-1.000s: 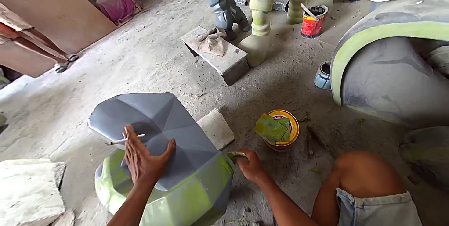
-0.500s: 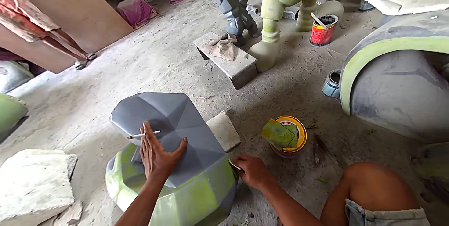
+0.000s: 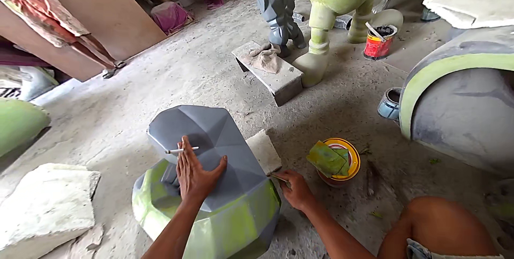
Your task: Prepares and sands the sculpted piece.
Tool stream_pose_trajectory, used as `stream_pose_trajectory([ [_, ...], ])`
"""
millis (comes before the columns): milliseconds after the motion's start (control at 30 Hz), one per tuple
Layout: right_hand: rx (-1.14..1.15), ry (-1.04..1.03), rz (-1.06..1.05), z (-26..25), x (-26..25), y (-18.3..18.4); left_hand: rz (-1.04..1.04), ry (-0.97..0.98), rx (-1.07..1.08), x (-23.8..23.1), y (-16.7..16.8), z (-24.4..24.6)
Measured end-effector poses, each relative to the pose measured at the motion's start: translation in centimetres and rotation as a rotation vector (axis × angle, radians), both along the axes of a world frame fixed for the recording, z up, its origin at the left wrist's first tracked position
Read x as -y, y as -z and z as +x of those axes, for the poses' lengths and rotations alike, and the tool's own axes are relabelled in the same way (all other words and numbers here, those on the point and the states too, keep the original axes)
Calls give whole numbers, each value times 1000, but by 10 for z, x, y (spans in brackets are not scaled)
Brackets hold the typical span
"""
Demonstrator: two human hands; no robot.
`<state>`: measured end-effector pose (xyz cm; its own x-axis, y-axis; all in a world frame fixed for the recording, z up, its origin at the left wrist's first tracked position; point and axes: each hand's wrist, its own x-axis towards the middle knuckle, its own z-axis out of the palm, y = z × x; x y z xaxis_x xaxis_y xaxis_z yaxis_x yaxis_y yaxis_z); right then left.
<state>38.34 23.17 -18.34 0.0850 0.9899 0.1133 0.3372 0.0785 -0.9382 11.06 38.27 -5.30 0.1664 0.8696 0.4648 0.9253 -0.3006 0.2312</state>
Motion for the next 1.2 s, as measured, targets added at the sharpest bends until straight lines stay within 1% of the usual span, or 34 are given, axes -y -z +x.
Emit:
stream_pose_trajectory([
  [167,-15,-113,75,-6,-9,1,1,-2,-8,-4,0,2],
  [400,-36,-190,79,-1,27,1,-47,0,-1,-2,-5,12],
  [733,-72,-112,120,-22,84,13,-62,-10,-1,-3,-7,20],
  [833,-112,-109,151,-26,94,20,-60,-5,-2,-5,-7,21],
  [900,-164,-108,123,-24,94,21,-65,6,-2,-6,-8,22],
  [1000,-280,-8,71,-16,88,18,-66,-1,-30,-9,-5,21],
  [1100,-455,168,2,-8,78,9,-70,-13,-26,-10,-5,23],
  [1200,-614,344,-50,-12,76,0,-84,-16,-41,-15,-3,29],
])
